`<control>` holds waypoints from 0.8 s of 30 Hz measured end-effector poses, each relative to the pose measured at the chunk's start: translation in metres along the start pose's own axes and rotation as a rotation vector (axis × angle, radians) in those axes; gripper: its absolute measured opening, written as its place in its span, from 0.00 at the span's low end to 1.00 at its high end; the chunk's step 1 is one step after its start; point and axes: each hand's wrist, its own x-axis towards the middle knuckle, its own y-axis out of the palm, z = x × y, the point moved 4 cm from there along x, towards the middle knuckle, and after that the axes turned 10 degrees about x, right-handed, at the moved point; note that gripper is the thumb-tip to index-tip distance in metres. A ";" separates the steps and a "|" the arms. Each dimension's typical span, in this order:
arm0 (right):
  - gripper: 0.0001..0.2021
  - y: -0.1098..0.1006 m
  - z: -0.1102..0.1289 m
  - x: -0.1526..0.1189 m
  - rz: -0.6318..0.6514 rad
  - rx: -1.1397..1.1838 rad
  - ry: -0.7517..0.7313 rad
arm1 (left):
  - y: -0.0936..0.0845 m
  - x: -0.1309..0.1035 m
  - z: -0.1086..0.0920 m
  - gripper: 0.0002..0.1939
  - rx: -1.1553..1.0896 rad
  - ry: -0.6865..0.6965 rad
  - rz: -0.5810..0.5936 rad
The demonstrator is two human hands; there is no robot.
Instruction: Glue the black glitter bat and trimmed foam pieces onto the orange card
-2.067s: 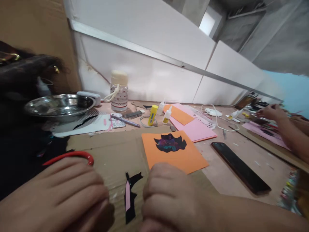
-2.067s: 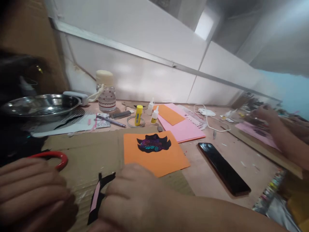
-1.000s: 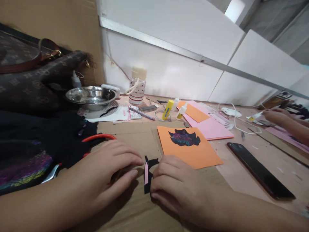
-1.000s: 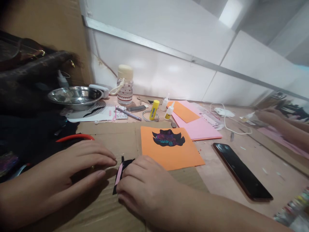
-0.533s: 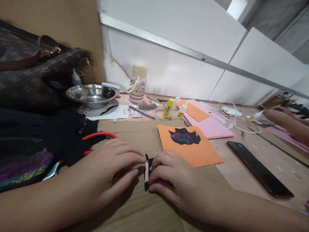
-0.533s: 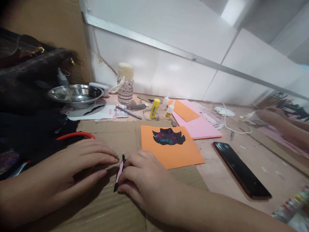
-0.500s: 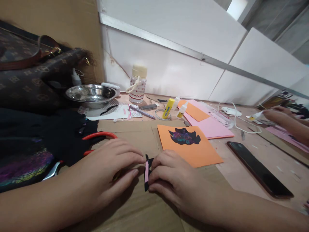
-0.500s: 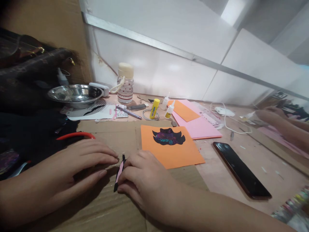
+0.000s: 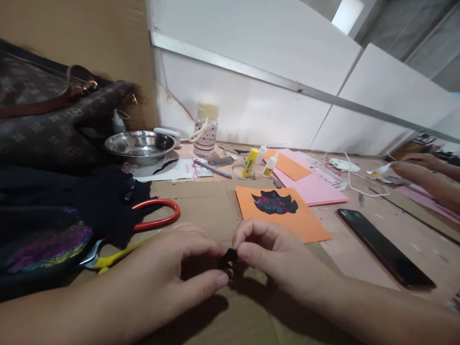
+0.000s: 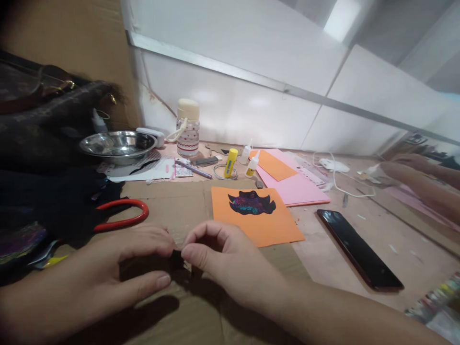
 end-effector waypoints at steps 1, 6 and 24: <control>0.32 -0.001 -0.001 0.001 -0.013 0.011 -0.003 | 0.000 0.001 0.002 0.11 -0.018 -0.048 0.023; 0.31 -0.006 -0.004 0.003 -0.005 0.042 -0.126 | -0.003 0.005 0.005 0.18 -0.135 -0.195 0.046; 0.27 0.001 -0.004 0.006 -0.074 0.067 -0.028 | -0.003 0.001 -0.001 0.27 -0.091 -0.152 0.005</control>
